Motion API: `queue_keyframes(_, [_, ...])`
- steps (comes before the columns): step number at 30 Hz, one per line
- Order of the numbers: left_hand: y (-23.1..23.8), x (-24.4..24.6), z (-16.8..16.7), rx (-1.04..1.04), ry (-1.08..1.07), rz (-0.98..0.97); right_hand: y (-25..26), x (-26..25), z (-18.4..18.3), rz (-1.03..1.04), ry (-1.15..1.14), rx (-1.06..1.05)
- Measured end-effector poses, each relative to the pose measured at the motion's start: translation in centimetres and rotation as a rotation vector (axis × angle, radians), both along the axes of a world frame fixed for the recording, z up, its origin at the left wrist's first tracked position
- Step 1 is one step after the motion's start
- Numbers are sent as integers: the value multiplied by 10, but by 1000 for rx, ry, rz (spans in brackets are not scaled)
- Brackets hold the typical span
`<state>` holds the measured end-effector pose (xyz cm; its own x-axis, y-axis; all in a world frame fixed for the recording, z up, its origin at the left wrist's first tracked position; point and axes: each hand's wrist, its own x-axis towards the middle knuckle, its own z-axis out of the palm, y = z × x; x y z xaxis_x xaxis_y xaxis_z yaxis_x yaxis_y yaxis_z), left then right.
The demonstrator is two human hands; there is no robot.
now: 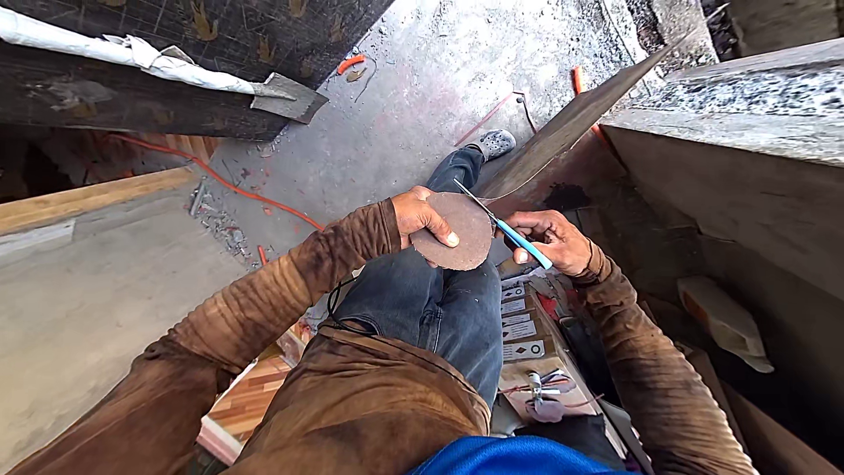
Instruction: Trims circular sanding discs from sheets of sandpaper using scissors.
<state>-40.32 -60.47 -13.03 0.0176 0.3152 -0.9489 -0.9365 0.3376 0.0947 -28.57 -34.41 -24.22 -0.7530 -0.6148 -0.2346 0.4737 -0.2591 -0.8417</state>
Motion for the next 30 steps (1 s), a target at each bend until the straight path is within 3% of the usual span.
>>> queue_keyframes(7, [1, -2, 0, -11, -28, -55, -6, -10, 2, 101, 43, 4])
queue_keyframes(14, [-4, -8, -4, 39, -43, -50, -6, -4, -2, 2, 14, -39])
queue_keyframes(22, [-11, -13, -7, 111, -42, -122, -5, -21, 4, 163, 51, 8])
queue_keyframes(30, [-16, -4, -7, 116, -37, -44, -9, -9, 0, 68, -25, -97])
